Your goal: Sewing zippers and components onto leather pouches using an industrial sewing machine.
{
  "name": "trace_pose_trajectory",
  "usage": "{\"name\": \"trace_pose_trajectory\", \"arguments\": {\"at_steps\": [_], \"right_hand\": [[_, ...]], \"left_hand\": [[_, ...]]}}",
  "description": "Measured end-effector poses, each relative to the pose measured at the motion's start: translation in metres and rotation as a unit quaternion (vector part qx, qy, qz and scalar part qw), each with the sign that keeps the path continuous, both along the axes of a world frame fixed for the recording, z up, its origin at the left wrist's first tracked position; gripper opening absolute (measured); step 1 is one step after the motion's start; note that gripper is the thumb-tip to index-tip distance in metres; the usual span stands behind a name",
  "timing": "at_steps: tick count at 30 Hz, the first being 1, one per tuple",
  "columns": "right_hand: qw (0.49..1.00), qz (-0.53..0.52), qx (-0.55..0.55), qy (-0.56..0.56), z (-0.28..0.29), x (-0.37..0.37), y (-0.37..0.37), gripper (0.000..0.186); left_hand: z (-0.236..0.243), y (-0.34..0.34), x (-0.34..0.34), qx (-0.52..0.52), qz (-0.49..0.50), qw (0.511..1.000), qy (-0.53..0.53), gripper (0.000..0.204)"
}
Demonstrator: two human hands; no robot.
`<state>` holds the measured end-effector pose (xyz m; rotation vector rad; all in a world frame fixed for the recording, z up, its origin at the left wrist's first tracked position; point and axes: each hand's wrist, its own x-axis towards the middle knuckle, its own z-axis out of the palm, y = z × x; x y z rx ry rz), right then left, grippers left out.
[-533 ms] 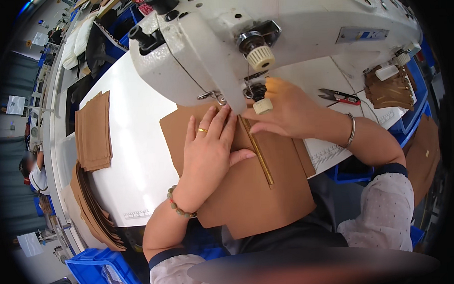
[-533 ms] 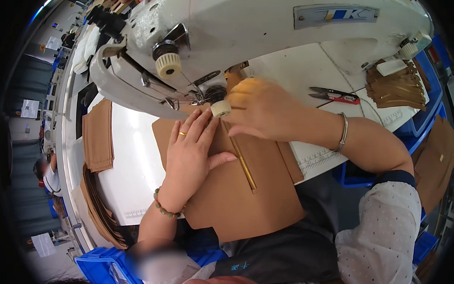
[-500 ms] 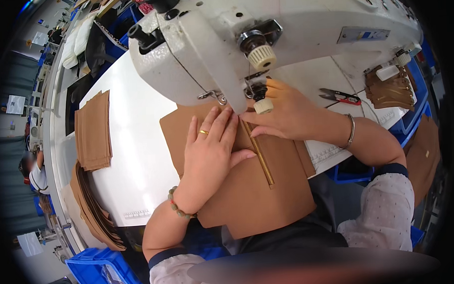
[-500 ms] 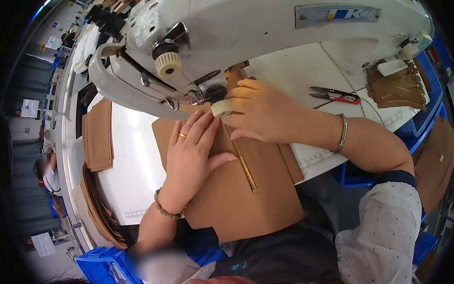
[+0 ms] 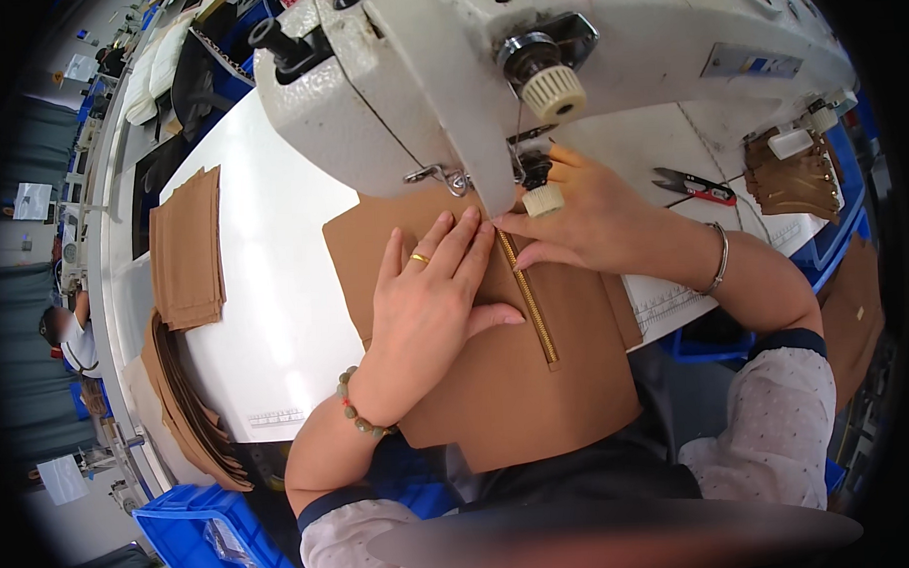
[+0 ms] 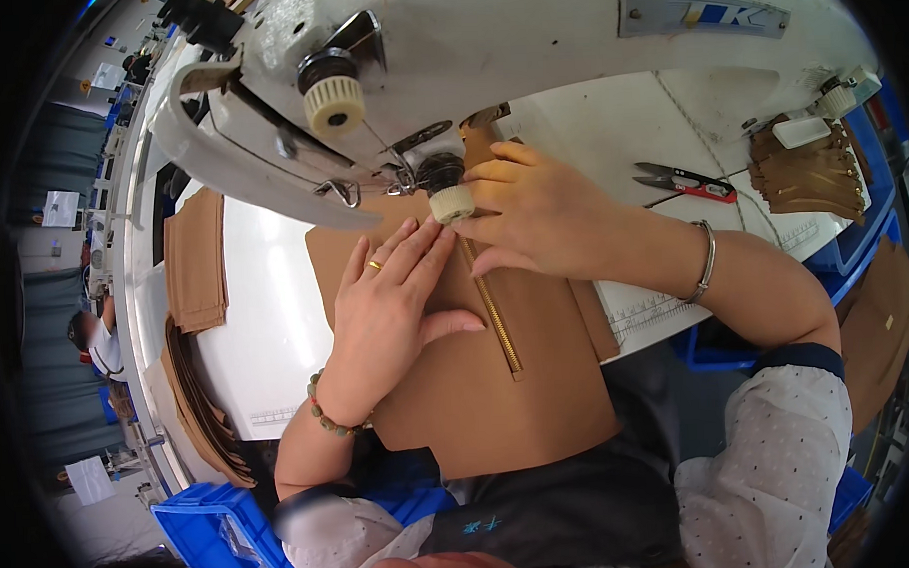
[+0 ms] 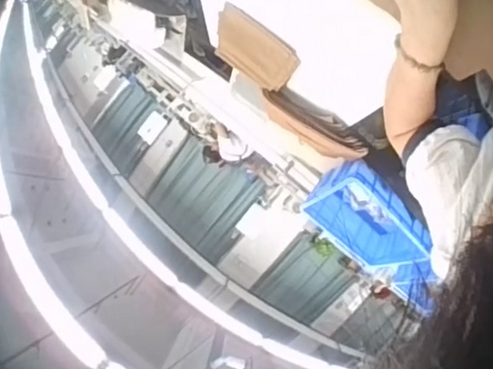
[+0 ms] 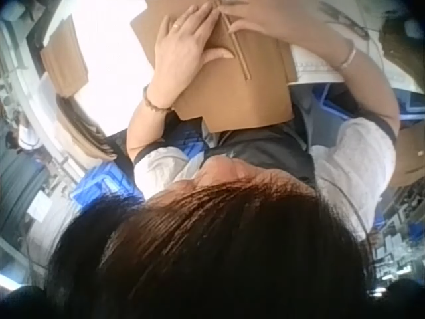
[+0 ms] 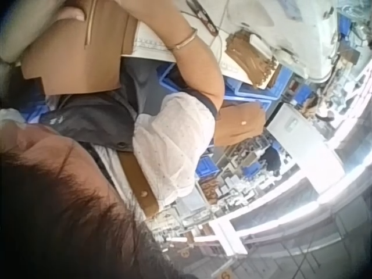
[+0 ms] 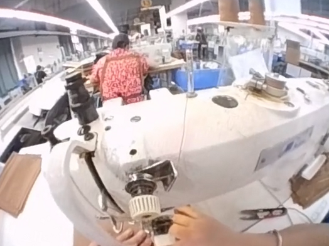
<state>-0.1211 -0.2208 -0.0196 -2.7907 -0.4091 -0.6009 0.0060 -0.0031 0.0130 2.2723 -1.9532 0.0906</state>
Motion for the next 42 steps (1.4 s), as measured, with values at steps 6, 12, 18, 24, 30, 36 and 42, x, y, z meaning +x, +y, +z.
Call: {"name": "trace_pose_trajectory", "arguments": {"at_steps": [6, 12, 18, 24, 30, 36, 42], "right_hand": [[1.0, 0.0, -0.002, -0.001, 0.0, 0.002, -0.001, 0.042], [1.0, 0.002, 0.003, -0.004, 0.005, 0.003, 0.0, 0.04], [1.0, 0.004, 0.002, -0.009, 0.004, 0.007, 0.001, 0.041], [1.0, 0.005, 0.006, -0.002, 0.006, 0.003, 0.0, 0.043], [1.0, 0.005, 0.006, -0.002, 0.006, 0.005, 0.0, 0.045], [1.0, 0.007, 0.008, 0.002, 0.002, 0.004, -0.001, 0.049], [1.0, 0.009, 0.011, -0.001, 0.006, 0.006, -0.003, 0.051]], "left_hand": [[-0.001, -0.002, 0.001, -0.007, -0.002, 1.0, -0.006, 0.087], [-0.001, -0.005, 0.004, -0.025, -0.014, 0.999, 0.014, 0.082], [0.0, -0.006, 0.004, -0.02, -0.007, 1.0, 0.003, 0.081], [0.001, -0.005, 0.004, -0.009, 0.003, 1.0, 0.007, 0.084], [0.0, -0.005, 0.007, -0.012, -0.001, 1.0, 0.015, 0.082], [0.0, -0.003, 0.008, -0.008, 0.001, 1.0, 0.025, 0.082], [-0.004, -0.002, 0.012, -0.018, -0.003, 0.999, 0.048, 0.079]]}}
